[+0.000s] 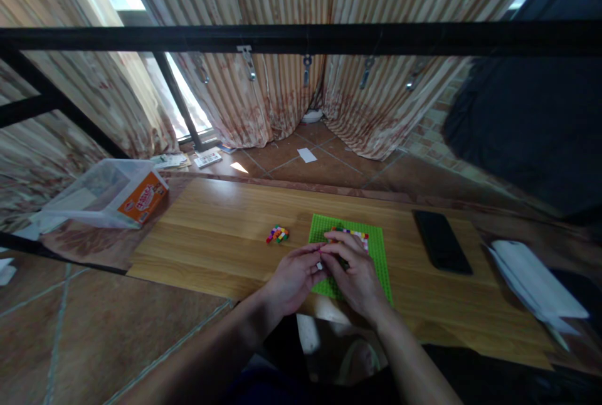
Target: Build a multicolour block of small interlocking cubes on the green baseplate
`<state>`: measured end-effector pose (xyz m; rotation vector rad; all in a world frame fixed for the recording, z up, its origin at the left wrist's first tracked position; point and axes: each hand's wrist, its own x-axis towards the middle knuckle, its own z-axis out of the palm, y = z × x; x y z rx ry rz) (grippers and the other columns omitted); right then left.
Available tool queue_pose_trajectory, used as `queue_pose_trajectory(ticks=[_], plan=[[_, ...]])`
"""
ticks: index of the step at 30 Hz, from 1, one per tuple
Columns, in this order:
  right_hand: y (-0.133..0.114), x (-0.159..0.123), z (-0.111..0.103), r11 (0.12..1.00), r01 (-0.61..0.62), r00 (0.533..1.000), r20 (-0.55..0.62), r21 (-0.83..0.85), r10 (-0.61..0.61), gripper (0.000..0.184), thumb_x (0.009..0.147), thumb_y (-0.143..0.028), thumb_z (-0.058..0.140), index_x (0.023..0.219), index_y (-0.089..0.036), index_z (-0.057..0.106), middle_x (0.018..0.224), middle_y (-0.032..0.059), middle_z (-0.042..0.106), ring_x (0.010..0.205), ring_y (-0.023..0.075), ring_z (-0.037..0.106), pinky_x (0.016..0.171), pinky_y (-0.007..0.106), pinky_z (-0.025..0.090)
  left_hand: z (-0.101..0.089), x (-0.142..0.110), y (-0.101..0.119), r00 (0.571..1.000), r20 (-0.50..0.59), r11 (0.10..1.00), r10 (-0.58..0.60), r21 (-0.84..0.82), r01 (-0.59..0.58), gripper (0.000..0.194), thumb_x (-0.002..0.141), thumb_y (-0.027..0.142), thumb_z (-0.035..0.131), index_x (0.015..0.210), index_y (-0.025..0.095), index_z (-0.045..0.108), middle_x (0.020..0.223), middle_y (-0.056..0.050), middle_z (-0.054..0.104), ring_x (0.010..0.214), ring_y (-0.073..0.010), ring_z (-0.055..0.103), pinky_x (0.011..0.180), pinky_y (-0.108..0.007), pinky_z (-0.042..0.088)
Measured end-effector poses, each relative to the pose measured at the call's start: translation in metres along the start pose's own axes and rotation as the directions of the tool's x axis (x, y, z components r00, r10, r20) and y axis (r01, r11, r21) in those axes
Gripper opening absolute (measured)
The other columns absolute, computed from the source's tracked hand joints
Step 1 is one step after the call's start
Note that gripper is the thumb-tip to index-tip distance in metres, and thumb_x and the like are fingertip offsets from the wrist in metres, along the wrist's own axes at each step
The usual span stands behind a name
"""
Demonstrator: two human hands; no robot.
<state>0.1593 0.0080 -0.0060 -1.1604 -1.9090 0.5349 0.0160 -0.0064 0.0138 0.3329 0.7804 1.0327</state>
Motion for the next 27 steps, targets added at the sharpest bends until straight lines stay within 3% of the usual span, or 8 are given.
queue_pose_trajectory(ticks=[10, 14, 17, 20, 27], plan=[[0.003, 0.000, -0.008, 1.000, 0.007, 0.999, -0.035, 0.031, -0.006, 0.016, 0.090, -0.028, 0.053, 0.094, -0.027, 0.069, 0.113, 0.0041, 0.063, 0.108, 0.0209, 0.055, 0.094, 0.043, 0.045, 0.009, 0.001, -0.001, 0.999, -0.003, 0.999, -0.038, -0.017, 0.038, 0.010, 0.073, 0.012, 0.066, 0.082, 0.011, 0.068, 0.082, -0.006, 0.067, 0.076, -0.0136, 0.063, 0.078, -0.027, 0.050], [0.016, 0.003, -0.031, 0.996, -0.085, 0.981, -0.180, -0.034, 0.078, 0.018, 0.088, -0.034, 0.054, 0.090, -0.025, 0.070, 0.111, 0.0058, 0.062, 0.105, 0.0218, 0.057, 0.093, 0.042, 0.045, 0.010, 0.001, 0.002, 0.997, -0.009, 0.996, -0.075, 0.053, 0.075, 0.018, 0.078, 0.020, 0.064, 0.091, 0.009, 0.069, 0.092, -0.011, 0.070, 0.079, -0.0162, 0.065, 0.076, -0.028, 0.050], [0.030, 0.004, -0.045, 0.977, -0.180, 0.958, -0.247, -0.113, 0.147, 0.023, 0.086, -0.040, 0.056, 0.083, -0.024, 0.071, 0.110, 0.0071, 0.062, 0.104, 0.0238, 0.058, 0.094, 0.044, 0.044, -0.001, 0.002, 0.006, 0.992, -0.111, 0.990, -0.052, 0.125, 0.066, 0.019, 0.079, 0.022, 0.063, 0.092, 0.010, 0.069, 0.087, -0.010, 0.070, 0.070, -0.0126, 0.063, 0.064, -0.022, 0.047], [0.041, 0.003, -0.045, 0.967, -0.199, 0.961, -0.227, -0.157, 0.161, 0.025, 0.085, -0.043, 0.056, 0.083, -0.023, 0.071, 0.110, 0.0079, 0.061, 0.105, 0.0248, 0.057, 0.094, 0.044, 0.043, -0.018, 0.005, 0.012, 0.979, -0.201, 0.987, 0.001, 0.157, 0.031, 0.018, 0.075, 0.021, 0.067, 0.089, 0.011, 0.069, 0.076, -0.006, 0.068, 0.059, -0.0081, 0.057, 0.057, -0.018, 0.043], [0.053, 0.008, -0.032, 0.963, -0.213, 0.965, -0.188, -0.165, 0.181, 0.021, 0.083, -0.040, 0.059, 0.081, -0.024, 0.072, 0.112, 0.0074, 0.059, 0.106, 0.0241, 0.055, 0.095, 0.042, 0.042, -0.038, 0.011, 0.025, 0.970, -0.233, 0.981, 0.074, 0.194, -0.029, 0.022, 0.067, 0.015, 0.069, 0.088, 0.011, 0.069, 0.070, -0.002, 0.064, 0.053, -0.0050, 0.050, 0.051, -0.016, 0.038]])
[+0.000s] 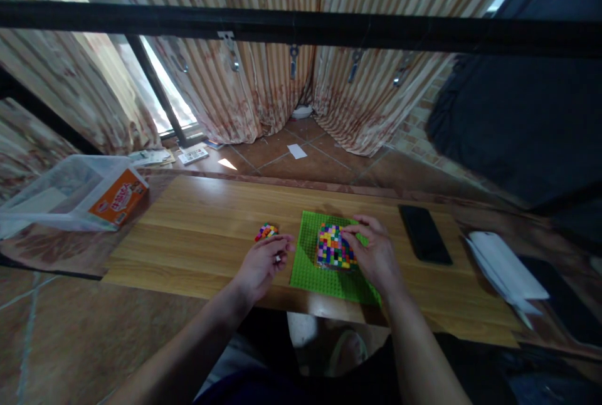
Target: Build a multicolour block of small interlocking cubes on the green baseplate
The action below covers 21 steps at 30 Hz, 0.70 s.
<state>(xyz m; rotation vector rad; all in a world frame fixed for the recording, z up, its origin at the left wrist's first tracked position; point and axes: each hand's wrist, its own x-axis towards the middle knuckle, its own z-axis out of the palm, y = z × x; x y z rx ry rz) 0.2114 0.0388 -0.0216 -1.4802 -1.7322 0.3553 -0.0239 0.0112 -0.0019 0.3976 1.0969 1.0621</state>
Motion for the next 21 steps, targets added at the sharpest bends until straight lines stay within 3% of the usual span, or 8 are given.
queue_pose_trajectory(ticks=[6, 13, 18, 21], plan=[[0.001, 0.003, 0.001, 0.998, -0.034, 0.999, 0.021, 0.056, 0.033, 0.018, 0.080, -0.038, 0.061, 0.080, -0.023, 0.072, 0.112, 0.0076, 0.059, 0.107, 0.0237, 0.055, 0.096, 0.041, 0.042, -0.004, 0.002, 0.002, 1.000, -0.004, 1.000, -0.002, -0.003, 0.002, 0.022, 0.066, 0.016, 0.070, 0.088, 0.011, 0.068, 0.070, -0.002, 0.064, 0.053, -0.0049, 0.050, 0.052, -0.016, 0.038], [0.005, 0.008, 0.007, 0.965, -0.177, 0.984, 0.034, 0.194, 0.174, 0.017, 0.074, -0.038, 0.066, 0.075, -0.022, 0.071, 0.109, 0.0072, 0.063, 0.104, 0.0229, 0.058, 0.094, 0.041, 0.042, -0.015, 0.007, 0.011, 0.999, -0.039, 0.999, 0.036, 0.012, -0.036, 0.021, 0.067, 0.018, 0.070, 0.086, 0.011, 0.068, 0.071, -0.002, 0.063, 0.054, -0.0046, 0.049, 0.051, -0.016, 0.037], [0.009, 0.007, 0.011, 0.880, -0.366, 0.930, 0.138, 0.304, 0.339, 0.028, 0.070, -0.045, 0.068, 0.085, -0.021, 0.071, 0.095, 0.0059, 0.070, 0.083, 0.0202, 0.063, 0.076, 0.035, 0.049, -0.028, 0.012, 0.016, 0.995, -0.058, 0.996, 0.083, 0.029, -0.081, 0.025, 0.065, 0.018, 0.072, 0.089, 0.011, 0.069, 0.073, -0.002, 0.064, 0.053, -0.0038, 0.045, 0.049, -0.015, 0.035], [0.006, 0.006, 0.011, 0.842, -0.417, 0.908, 0.177, 0.342, 0.378, 0.035, 0.068, -0.048, 0.069, 0.087, -0.019, 0.072, 0.081, 0.0057, 0.071, 0.071, 0.0187, 0.062, 0.066, 0.032, 0.049, -0.034, 0.015, 0.017, 0.994, -0.052, 0.995, 0.094, 0.028, -0.092, 0.026, 0.064, 0.019, 0.073, 0.089, 0.011, 0.070, 0.073, -0.002, 0.064, 0.053, -0.0035, 0.044, 0.047, -0.014, 0.033]])
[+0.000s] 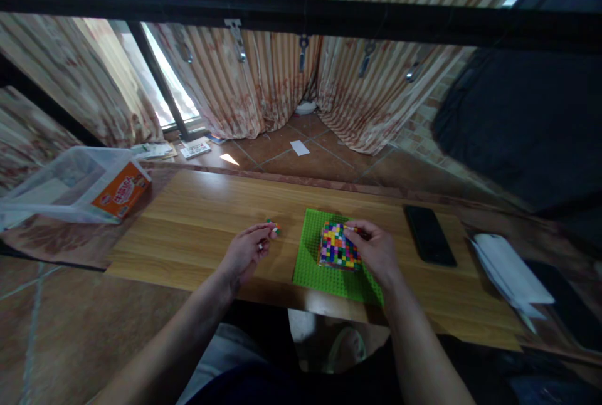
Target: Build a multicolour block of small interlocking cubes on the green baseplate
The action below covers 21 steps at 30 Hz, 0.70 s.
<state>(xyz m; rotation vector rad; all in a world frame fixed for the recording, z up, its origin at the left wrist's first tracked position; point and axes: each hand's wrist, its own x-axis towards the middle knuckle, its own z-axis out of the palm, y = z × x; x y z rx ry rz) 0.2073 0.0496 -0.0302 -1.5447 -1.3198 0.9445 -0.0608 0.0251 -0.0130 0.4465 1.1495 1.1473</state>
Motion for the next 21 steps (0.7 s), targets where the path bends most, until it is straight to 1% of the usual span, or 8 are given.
queue_pose_trajectory(ticks=[5, 8, 11, 13, 15, 17, 19, 21], plan=[[-0.002, -0.003, 0.004, 1.000, 0.015, 1.000, -0.018, 0.025, -0.014, 0.037, 0.066, -0.049, 0.070, 0.085, -0.018, 0.072, 0.081, 0.0063, 0.072, 0.071, 0.0187, 0.063, 0.065, 0.031, 0.049, -0.008, 0.001, 0.000, 1.000, -0.004, 1.000, 0.008, -0.007, -0.008, 0.025, 0.065, 0.017, 0.072, 0.090, 0.011, 0.071, 0.071, -0.002, 0.064, 0.050, -0.0028, 0.042, 0.044, -0.014, 0.030], [0.003, -0.003, 0.002, 0.999, 0.038, 0.999, -0.012, -0.007, -0.038, 0.039, 0.068, -0.051, 0.068, 0.088, -0.017, 0.072, 0.083, 0.0070, 0.072, 0.073, 0.0196, 0.063, 0.068, 0.033, 0.049, -0.015, -0.003, 0.002, 0.999, -0.035, 1.000, 0.003, -0.014, -0.004, 0.022, 0.066, 0.013, 0.070, 0.088, 0.010, 0.071, 0.069, -0.002, 0.064, 0.049, -0.0027, 0.042, 0.044, -0.014, 0.030], [0.004, -0.004, -0.006, 0.994, 0.054, 0.998, 0.039, -0.096, -0.051, 0.041, 0.071, -0.052, 0.065, 0.095, -0.018, 0.071, 0.088, 0.0075, 0.071, 0.076, 0.0209, 0.063, 0.070, 0.036, 0.050, -0.026, -0.007, 0.004, 0.998, -0.060, 0.999, -0.008, -0.045, 0.006, 0.018, 0.067, 0.010, 0.067, 0.084, 0.010, 0.071, 0.067, -0.001, 0.063, 0.047, -0.0030, 0.043, 0.042, -0.014, 0.030], [-0.005, -0.008, -0.011, 0.963, 0.165, 0.985, -0.011, -0.212, -0.171, 0.040, 0.073, -0.051, 0.064, 0.097, -0.019, 0.070, 0.097, 0.0080, 0.070, 0.084, 0.0224, 0.062, 0.077, 0.039, 0.049, -0.034, -0.009, 0.004, 0.998, -0.061, 0.998, -0.017, -0.065, 0.013, 0.017, 0.067, 0.010, 0.067, 0.084, 0.011, 0.071, 0.065, -0.001, 0.062, 0.046, -0.0033, 0.043, 0.042, -0.015, 0.030], [-0.023, -0.015, -0.009, 0.892, 0.287, 0.931, -0.116, -0.349, -0.345, 0.039, 0.076, -0.051, 0.062, 0.096, -0.018, 0.069, 0.098, 0.0096, 0.067, 0.089, 0.0243, 0.061, 0.082, 0.042, 0.048, -0.041, -0.010, 0.004, 0.996, -0.078, 0.996, -0.036, -0.079, 0.030, 0.018, 0.068, 0.011, 0.067, 0.085, 0.011, 0.070, 0.066, -0.001, 0.063, 0.047, -0.0037, 0.046, 0.043, -0.015, 0.032], [-0.045, -0.024, 0.006, 0.834, 0.347, 0.895, -0.113, -0.430, -0.431, 0.038, 0.083, -0.048, 0.054, 0.101, -0.017, 0.067, 0.094, 0.0097, 0.066, 0.084, 0.0229, 0.061, 0.079, 0.040, 0.049, -0.047, -0.009, 0.004, 0.993, -0.100, 0.994, -0.058, -0.093, 0.049, 0.017, 0.070, 0.014, 0.068, 0.087, 0.011, 0.069, 0.068, -0.002, 0.063, 0.049, -0.0045, 0.048, 0.044, -0.015, 0.035], [-0.065, -0.035, 0.037, 0.776, 0.429, 0.885, 0.043, -0.463, -0.463, 0.035, 0.089, -0.045, 0.047, 0.107, -0.019, 0.064, 0.099, 0.0092, 0.065, 0.087, 0.0217, 0.061, 0.081, 0.038, 0.048, -0.050, -0.010, 0.005, 0.990, -0.121, 0.993, -0.069, -0.106, 0.056, 0.016, 0.071, 0.016, 0.068, 0.086, 0.011, 0.068, 0.068, -0.002, 0.063, 0.050, -0.0048, 0.050, 0.046, -0.015, 0.036], [-0.077, -0.042, 0.078, 0.691, 0.498, 0.864, 0.226, -0.524, -0.451, 0.037, 0.091, -0.044, 0.045, 0.114, -0.019, 0.060, 0.108, 0.0108, 0.063, 0.098, 0.0239, 0.059, 0.087, 0.038, 0.046, -0.053, -0.012, 0.006, 0.990, -0.128, 0.992, -0.067, -0.114, 0.052, 0.016, 0.073, 0.017, 0.067, 0.087, 0.011, 0.067, 0.068, -0.002, 0.063, 0.050, -0.0048, 0.049, 0.046, -0.015, 0.036]])
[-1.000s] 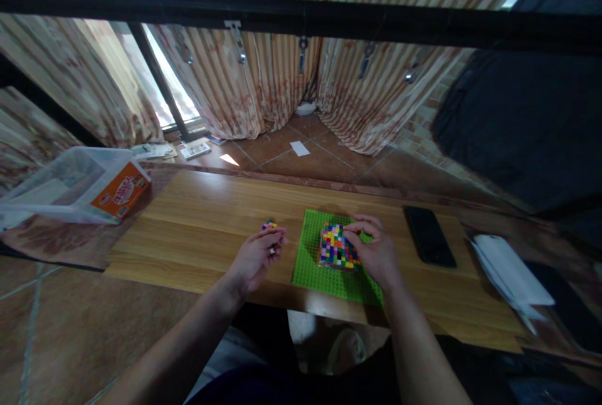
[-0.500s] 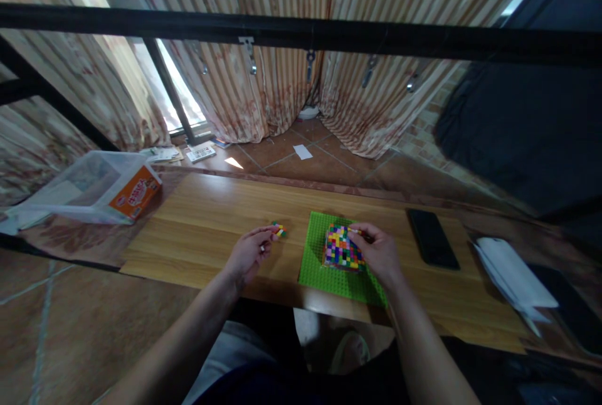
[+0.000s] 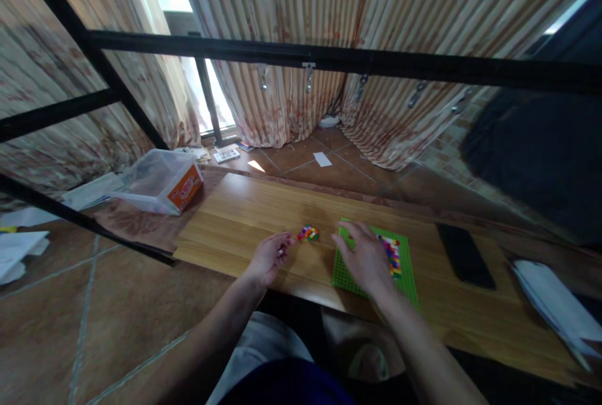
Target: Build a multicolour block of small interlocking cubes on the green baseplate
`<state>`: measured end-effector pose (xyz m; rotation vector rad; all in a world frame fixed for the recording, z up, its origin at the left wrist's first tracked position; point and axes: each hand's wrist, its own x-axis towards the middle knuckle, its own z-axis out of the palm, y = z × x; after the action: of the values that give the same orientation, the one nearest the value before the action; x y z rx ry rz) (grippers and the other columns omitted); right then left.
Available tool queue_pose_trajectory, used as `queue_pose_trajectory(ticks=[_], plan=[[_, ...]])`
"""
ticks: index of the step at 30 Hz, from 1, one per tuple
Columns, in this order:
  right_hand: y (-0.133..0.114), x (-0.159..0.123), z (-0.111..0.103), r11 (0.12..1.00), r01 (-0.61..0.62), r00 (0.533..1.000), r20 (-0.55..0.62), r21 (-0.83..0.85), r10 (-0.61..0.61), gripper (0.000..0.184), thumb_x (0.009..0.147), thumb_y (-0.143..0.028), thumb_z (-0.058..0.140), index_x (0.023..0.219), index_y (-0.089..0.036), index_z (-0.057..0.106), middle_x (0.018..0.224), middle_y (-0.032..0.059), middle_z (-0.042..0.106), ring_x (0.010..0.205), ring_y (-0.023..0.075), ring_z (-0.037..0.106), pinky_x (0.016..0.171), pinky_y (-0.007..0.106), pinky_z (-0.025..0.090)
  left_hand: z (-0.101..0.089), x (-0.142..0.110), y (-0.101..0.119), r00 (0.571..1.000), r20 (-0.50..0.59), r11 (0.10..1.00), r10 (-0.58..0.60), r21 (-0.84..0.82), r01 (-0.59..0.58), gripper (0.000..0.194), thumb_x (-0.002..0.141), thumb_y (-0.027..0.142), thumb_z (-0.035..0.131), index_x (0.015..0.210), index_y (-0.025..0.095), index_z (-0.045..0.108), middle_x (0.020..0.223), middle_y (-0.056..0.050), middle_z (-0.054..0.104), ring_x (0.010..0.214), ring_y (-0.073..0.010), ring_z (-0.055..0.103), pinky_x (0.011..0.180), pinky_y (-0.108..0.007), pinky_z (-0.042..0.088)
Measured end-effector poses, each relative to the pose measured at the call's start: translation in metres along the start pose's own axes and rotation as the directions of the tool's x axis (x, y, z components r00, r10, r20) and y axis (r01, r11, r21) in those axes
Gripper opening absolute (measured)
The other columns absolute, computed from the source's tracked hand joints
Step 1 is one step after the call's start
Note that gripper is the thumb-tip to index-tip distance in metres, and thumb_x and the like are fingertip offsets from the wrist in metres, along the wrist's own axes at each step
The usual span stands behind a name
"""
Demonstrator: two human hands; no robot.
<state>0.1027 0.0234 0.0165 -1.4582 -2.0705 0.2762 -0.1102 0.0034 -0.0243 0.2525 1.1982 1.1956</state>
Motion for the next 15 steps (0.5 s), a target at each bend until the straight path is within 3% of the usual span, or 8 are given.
queue_pose_trajectory(ticks=[3, 7, 12, 15], plan=[[-0.032, 0.014, 0.049, 0.981, -0.034, 0.988, 0.140, -0.193, 0.062, 0.047, 0.089, -0.050, 0.046, 0.120, -0.016, 0.055, 0.113, 0.0149, 0.059, 0.106, 0.0275, 0.054, 0.086, 0.038, 0.044, -0.008, -0.006, 0.003, 1.000, 0.014, 1.000, 0.012, -0.013, -0.011, 0.017, 0.073, 0.017, 0.064, 0.089, 0.011, 0.066, 0.067, -0.001, 0.061, 0.048, -0.0043, 0.048, 0.045, -0.015, 0.035], [-0.040, 0.029, 0.091, 0.936, -0.045, 0.969, 0.214, -0.348, 0.126, 0.051, 0.087, -0.057, 0.048, 0.116, -0.016, 0.054, 0.113, 0.0149, 0.056, 0.105, 0.0283, 0.052, 0.079, 0.036, 0.045, -0.024, -0.014, 0.008, 0.999, 0.030, 1.000, 0.020, -0.010, -0.020, 0.018, 0.072, 0.017, 0.064, 0.089, 0.011, 0.065, 0.068, -0.001, 0.061, 0.048, -0.0046, 0.048, 0.045, -0.016, 0.034], [-0.035, 0.035, 0.101, 0.917, 0.133, 0.945, 0.328, -0.376, -0.003, 0.031, 0.097, -0.040, 0.033, 0.100, -0.021, 0.058, 0.109, 0.0093, 0.056, 0.103, 0.0223, 0.051, 0.076, 0.031, 0.043, -0.034, -0.017, 0.008, 0.999, 0.031, 1.000, 0.024, -0.009, -0.024, 0.023, 0.068, 0.015, 0.065, 0.091, 0.011, 0.064, 0.068, 0.000, 0.061, 0.049, -0.0044, 0.047, 0.045, -0.017, 0.031], [-0.036, 0.034, 0.103, 0.914, 0.142, 0.936, 0.352, -0.380, 0.001, 0.030, 0.098, -0.035, 0.030, 0.100, -0.022, 0.058, 0.109, 0.0087, 0.056, 0.102, 0.0214, 0.051, 0.076, 0.030, 0.042, -0.032, -0.015, 0.005, 0.998, 0.059, 1.000, 0.021, -0.004, -0.020, 0.026, 0.065, 0.017, 0.068, 0.090, 0.011, 0.064, 0.068, 0.000, 0.061, 0.049, -0.0049, 0.047, 0.045, -0.018, 0.030]])
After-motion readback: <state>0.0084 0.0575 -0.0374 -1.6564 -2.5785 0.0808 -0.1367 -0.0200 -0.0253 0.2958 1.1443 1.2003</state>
